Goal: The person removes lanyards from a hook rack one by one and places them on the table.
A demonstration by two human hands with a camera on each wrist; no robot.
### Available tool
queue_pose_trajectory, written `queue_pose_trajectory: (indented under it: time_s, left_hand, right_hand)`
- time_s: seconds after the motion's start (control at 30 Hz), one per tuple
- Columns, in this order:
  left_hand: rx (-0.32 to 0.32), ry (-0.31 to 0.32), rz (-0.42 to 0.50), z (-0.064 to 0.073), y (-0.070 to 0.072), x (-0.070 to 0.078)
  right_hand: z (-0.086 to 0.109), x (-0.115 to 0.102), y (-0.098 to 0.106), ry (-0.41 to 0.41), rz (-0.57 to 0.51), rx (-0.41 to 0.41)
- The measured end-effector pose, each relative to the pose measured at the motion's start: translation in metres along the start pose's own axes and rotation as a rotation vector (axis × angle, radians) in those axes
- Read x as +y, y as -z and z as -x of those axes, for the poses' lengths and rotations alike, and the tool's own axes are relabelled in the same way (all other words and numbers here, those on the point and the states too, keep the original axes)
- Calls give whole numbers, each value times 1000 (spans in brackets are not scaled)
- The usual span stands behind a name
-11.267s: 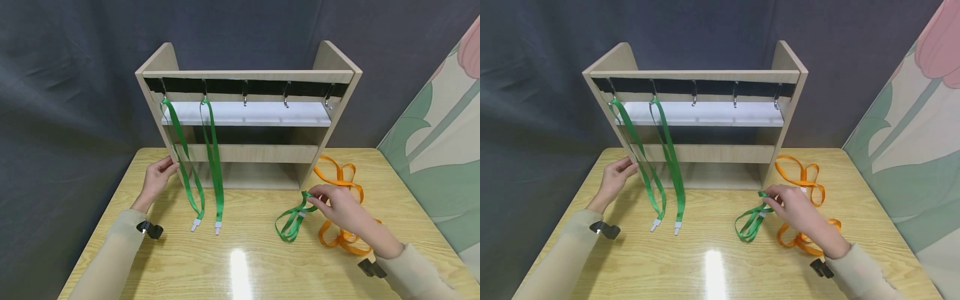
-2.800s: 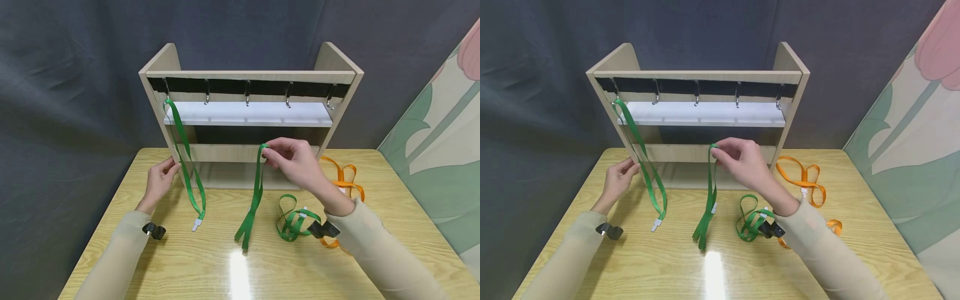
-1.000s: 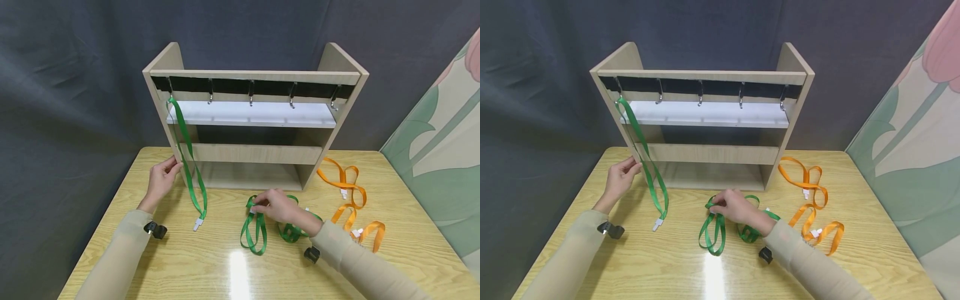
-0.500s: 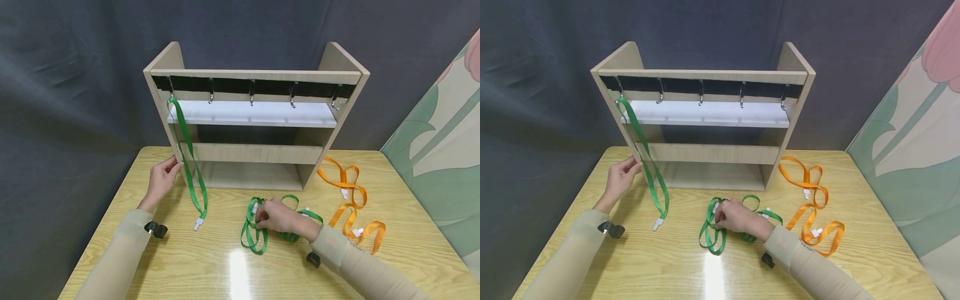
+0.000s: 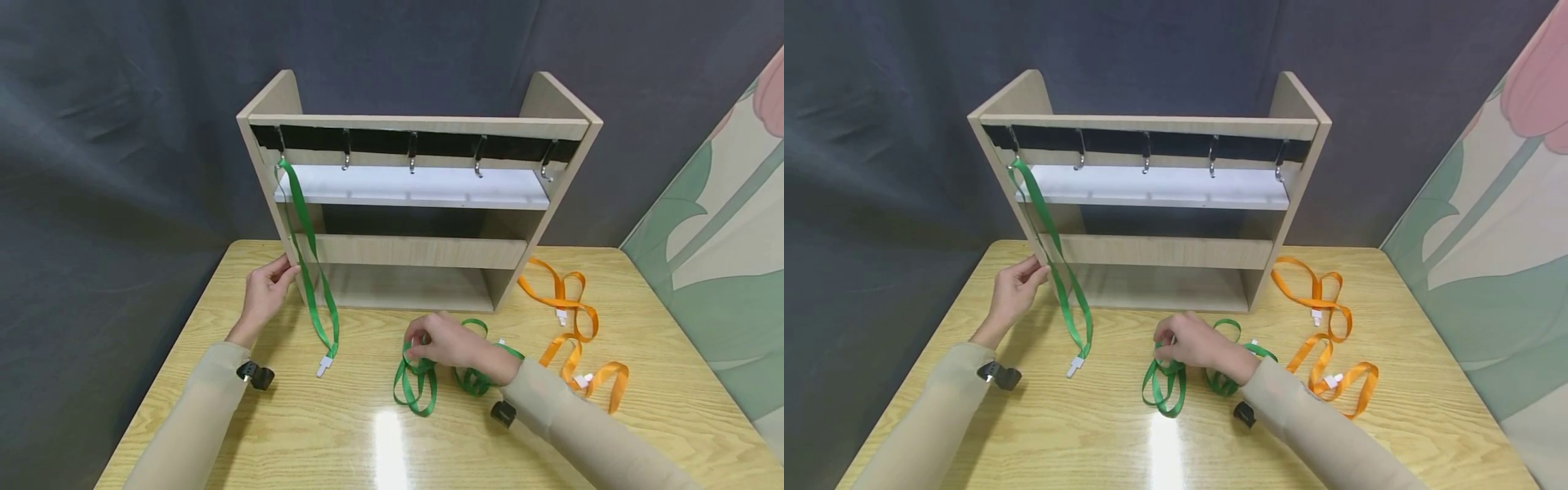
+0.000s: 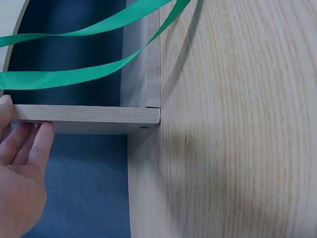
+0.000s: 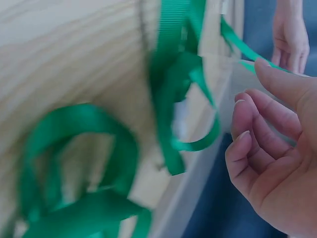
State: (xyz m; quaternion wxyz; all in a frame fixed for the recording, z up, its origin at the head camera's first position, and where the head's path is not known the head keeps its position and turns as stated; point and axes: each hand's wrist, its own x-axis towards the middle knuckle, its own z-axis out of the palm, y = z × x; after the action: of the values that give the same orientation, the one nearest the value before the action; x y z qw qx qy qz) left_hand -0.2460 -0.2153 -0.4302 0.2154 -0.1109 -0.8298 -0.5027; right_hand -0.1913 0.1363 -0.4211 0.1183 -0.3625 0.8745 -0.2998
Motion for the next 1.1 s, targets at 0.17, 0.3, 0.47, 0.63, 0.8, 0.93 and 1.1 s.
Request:
queue_pose_trajectory:
  time_s: [0.17,0.3,0.47,0.63,0.8,0.93,1.1]
  left_hand:
    - [-1,-8,16,0,0,0]
    - [1,-8,8,0,0,-1]
    - [-5,-16,2,-1,1,-1]
    - [-10,-19,13,-2,0,1]
    - [-9,-28,3,-4,1,2]
    - [-8,-37,9,-3,3,1]
    - [-16,-41,41,-2,3,0]
  right_hand:
    - [-20,-19,12,69,14,63]
    - [-40,-42,24,115,26,115]
    - [-66,-75,42,156,-33,200]
    - [-95,-104,54,171,-73,393]
    - [-120,-129,61,157,-84,585]
    - [-137,-144,68,163,-108,683]
    - [-150,-156,73,184,-156,760]
